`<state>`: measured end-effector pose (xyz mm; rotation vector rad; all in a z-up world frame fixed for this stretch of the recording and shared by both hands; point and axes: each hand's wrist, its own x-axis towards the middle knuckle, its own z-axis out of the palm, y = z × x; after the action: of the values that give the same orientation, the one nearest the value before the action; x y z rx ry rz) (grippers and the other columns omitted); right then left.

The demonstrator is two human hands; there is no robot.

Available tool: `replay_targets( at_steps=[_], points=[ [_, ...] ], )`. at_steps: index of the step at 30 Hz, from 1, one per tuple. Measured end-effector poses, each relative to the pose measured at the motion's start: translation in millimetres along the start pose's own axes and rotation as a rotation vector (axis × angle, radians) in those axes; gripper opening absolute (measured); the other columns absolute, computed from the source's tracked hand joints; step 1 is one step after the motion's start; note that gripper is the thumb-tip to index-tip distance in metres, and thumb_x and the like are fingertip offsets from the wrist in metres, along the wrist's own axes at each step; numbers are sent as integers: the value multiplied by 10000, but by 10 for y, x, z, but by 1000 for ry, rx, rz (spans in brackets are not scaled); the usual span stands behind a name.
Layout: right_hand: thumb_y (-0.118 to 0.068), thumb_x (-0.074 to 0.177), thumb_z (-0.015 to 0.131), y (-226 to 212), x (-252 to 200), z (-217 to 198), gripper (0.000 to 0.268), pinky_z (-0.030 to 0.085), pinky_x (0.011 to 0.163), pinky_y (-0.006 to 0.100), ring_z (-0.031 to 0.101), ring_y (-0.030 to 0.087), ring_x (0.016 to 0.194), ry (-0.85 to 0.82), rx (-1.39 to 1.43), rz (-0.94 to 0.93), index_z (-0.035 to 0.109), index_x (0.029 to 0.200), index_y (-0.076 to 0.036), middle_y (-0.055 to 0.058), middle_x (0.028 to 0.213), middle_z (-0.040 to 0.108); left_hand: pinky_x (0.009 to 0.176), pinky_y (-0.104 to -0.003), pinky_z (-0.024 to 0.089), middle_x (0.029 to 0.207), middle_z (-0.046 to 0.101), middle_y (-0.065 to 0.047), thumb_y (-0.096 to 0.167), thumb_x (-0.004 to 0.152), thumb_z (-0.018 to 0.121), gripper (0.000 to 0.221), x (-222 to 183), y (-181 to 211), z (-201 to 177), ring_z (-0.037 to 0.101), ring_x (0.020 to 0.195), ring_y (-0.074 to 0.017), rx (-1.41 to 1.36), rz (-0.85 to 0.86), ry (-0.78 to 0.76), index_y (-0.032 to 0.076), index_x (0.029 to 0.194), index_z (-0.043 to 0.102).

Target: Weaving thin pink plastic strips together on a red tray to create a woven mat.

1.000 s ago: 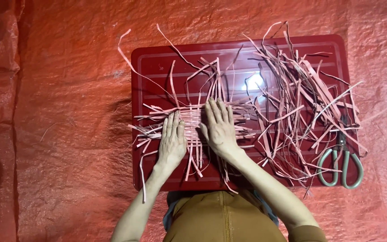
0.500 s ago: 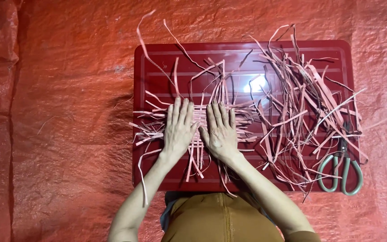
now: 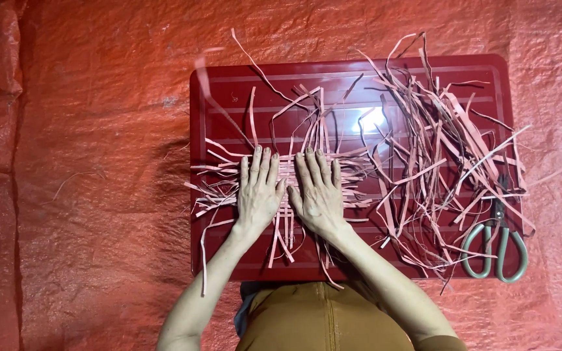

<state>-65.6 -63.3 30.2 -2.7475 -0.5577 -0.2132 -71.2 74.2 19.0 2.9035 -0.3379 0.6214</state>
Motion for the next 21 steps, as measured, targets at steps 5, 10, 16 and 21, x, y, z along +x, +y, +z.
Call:
replay_targets(
  at_steps=[5,10,16,21],
  points=[
    [-388,789,458,13,1,6,582,60,1034,443,188,246,1283,-5,-21,-7,328,1309,-160,86,1360,290,1038,-443,153,1252,429,-166,277,805,512,444,8,22,-13,282,1255,-273,-4,-27,-10,35,1175,479],
    [-393,793,453,28,-3,23,565,67,1031,444,196,245,1281,-7,-21,0,344,1302,-174,91,1347,311,1031,-452,165,1230,440,-179,268,810,495,439,-2,22,7,290,1252,-285,-20,-35,0,36,1182,472],
    [-382,784,470,28,-4,26,559,77,1031,450,200,249,1280,-3,-8,-1,364,1292,-173,97,1341,322,1029,-459,163,1199,460,-188,267,805,502,419,0,10,4,291,1250,-296,-10,-39,-11,43,1158,499],
    [-393,797,438,-2,20,-53,533,69,1029,460,188,249,1284,-17,-7,1,351,1298,-234,95,1332,327,1024,-457,183,1197,455,-201,253,783,520,400,6,-1,-15,296,1245,-311,-18,-24,13,43,1124,523]
  ],
)
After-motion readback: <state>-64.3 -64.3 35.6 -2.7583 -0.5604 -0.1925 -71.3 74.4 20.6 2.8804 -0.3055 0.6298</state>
